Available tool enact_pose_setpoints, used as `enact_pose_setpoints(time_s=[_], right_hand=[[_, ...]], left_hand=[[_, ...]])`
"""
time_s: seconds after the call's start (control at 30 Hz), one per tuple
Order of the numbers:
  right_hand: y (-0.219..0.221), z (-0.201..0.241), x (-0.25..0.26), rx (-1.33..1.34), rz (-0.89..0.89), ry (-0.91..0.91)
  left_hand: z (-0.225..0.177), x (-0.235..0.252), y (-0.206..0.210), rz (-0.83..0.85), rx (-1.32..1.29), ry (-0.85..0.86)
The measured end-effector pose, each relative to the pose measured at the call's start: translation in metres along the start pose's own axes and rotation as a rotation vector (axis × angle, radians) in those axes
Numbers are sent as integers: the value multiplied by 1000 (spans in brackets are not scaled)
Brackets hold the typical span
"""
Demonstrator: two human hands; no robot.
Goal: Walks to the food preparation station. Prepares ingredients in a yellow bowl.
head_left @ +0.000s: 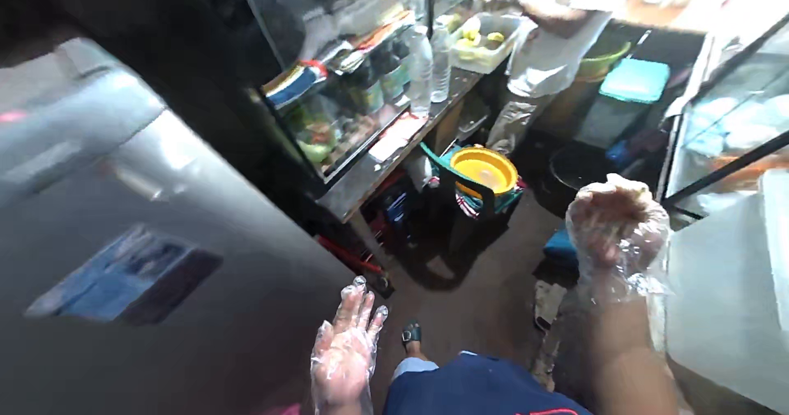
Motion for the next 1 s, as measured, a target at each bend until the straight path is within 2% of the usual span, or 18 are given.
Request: enact_pose_setpoints(time_s=[0.07, 0.13, 0.33, 0.47, 0.6, 0.7, 0.8, 1.0], right_hand=[[0, -4, 23, -26, -20, -39], [7, -4, 45, -35, -33, -112], [-13, 32, 88, -36, -136, -304], [-30, 55, 140, 8, -250, -371], [-32, 68, 211, -39, -383, -331], [-28, 82, 264, -91, -352, -245], [-33, 78, 311, -151, -323, -198], [-42, 35, 381, -401, -323, -34]], left_hand=[[5, 51, 8, 78, -5, -68], [11, 103, 28, 87, 44, -109], [33, 219, 111, -38, 179, -175], [69, 277, 152, -132, 204, -189], [121, 314, 186, -271, 117, -231], [146, 335, 215, -329, 88, -223], [154, 358, 226, -294, 76, -180], [158, 404, 213, -146, 39, -120]])
Point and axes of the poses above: each hand's wrist, its own x-axis towards the middle knuckle, its own y-axis out of the palm, z = x × y, the point moved 2 cm from there along x, towards the middle knuckle, and after that the axes turned 13 degrees about -z, right-handed, at the moved point
